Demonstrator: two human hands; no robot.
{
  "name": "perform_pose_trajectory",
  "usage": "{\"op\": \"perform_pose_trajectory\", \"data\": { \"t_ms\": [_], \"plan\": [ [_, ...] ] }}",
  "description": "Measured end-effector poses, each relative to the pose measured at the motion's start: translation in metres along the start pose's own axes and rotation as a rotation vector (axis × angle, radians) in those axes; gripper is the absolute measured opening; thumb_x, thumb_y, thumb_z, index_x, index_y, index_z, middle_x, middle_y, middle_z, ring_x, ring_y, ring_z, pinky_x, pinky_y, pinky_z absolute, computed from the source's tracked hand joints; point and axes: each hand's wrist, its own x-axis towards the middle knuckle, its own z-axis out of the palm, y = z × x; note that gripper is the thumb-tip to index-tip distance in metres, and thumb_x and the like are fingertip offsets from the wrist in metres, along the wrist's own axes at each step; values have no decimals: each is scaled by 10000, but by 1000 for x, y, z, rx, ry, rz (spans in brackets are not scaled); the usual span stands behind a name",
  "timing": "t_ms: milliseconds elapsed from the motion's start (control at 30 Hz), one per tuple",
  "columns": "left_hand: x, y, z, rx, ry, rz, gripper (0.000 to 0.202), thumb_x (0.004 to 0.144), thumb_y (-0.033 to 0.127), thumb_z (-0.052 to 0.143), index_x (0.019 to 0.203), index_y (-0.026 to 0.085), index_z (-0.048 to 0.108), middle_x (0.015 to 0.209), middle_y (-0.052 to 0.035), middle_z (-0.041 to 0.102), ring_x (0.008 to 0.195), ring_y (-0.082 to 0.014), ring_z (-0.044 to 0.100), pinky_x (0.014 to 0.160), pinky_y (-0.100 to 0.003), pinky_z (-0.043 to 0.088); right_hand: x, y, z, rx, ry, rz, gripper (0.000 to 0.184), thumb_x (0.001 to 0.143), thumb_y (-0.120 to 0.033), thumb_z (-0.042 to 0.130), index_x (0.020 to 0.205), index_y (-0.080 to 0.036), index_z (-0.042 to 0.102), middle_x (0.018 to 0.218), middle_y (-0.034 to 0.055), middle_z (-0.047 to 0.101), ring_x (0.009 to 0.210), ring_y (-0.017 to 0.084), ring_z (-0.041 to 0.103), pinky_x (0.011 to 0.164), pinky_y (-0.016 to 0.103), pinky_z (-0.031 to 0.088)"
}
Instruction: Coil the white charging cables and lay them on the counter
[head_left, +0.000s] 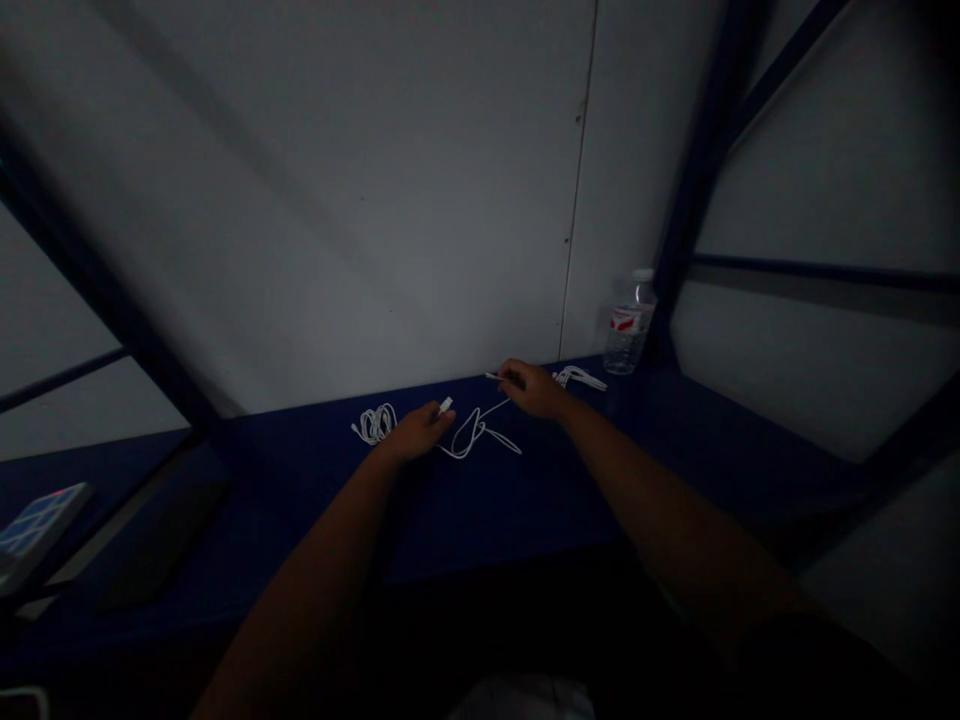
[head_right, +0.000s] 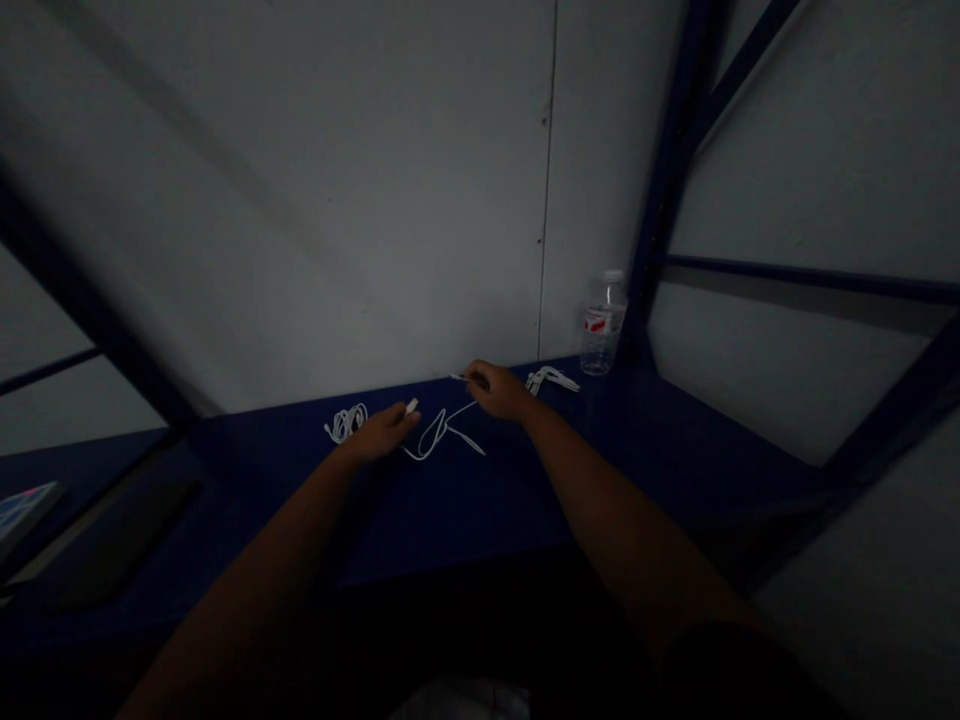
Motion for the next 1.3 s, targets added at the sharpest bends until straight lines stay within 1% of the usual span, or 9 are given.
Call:
{"op": "perform_pose_trajectory", "data": {
  "t_ms": [133, 300, 467, 600, 700, 800, 1033, 1133, 1300],
  "plan": [
    [5, -4, -5, -31, 87, -25, 450, 880, 600, 405, 850, 200, 610, 708, -33, 638, 639, -180, 560, 627, -294, 397, 3, 8, -6, 122, 91, 107, 62, 797, -258, 498, 824, -217, 537, 705, -10, 619, 616, 143, 565, 621, 274, 450],
    [11, -11, -17, -18, 258, -2, 367, 861, 524, 481, 881, 199, 650, 835, -55, 671, 714, -187, 593, 650, -291, 412, 7, 24, -13, 211, 287, 190, 159, 779, -199, 422, 815, -211, 576, 743, 5, 633, 632, 143, 595, 653, 288, 475],
    [8, -14, -9, -85, -19, -6, 339, 854, 489, 503, 974, 208, 651, 823, -37, 675, 641, -161, 576, 588, -269, 416, 3, 20, -7, -7, -111, 91, 214, 713, -143, 444, 696, -195, 651, 710, 16, 639, 679, 170, 575, 679, 300, 435],
    [6, -15, 5, -87, -35, -8, 383, 873, 525, 475, 969, 215, 677, 875, -49, 679, 746, -180, 606, 677, -291, 452, 0, 6, 8, -3, -378, -20, 233, 761, -150, 462, 774, -191, 691, 805, 25, 656, 759, 170, 584, 735, 298, 429],
    [7, -13, 11, -262, 8, -53, 439, 886, 554, 452, 1057, 200, 648, 1033, -80, 678, 830, -184, 634, 761, -316, 474, -1, 0, 22, 95, -384, 3, 219, 807, -183, 472, 839, -194, 688, 865, 27, 652, 812, 170, 591, 770, 302, 443],
    [7, -8, 13, -474, -73, -91, 476, 884, 565, 471, 1128, 179, 605, 1056, -113, 687, 888, -202, 658, 805, -342, 485, -1, -1, 34, 273, -334, 98, 213, 862, -260, 476, 920, -201, 673, 880, 24, 652, 812, 169, 604, 772, 316, 474],
    [10, -2, 7, -599, 24, -195, 533, 887, 617, 413, 1211, 204, 508, 934, -113, 705, 660, -193, 680, 597, -299, 486, 5, 6, 34, 624, -94, 155, 239, 906, -366, 484, 980, -211, 650, 1001, 60, 667, 883, 188, 653, 821, 369, 524],
    [10, -2, 4, -547, -24, -201, 572, 887, 646, 365, 1241, 213, 490, 927, -117, 707, 648, -203, 682, 589, -311, 491, 4, 4, 28, 451, -113, 141, 248, 914, -356, 474, 999, -209, 654, 977, 63, 677, 785, 178, 652, 766, 359, 523],
    [3, -2, 7, -292, -73, -40, 443, 888, 532, 469, 1160, 199, 574, 920, -96, 706, 678, -178, 661, 621, -297, 490, -3, -6, 28, 59, -416, -51, 203, 867, -224, 524, 954, -226, 707, 928, 41, 712, 844, 196, 643, 783, 340, 478]
  ]
}}
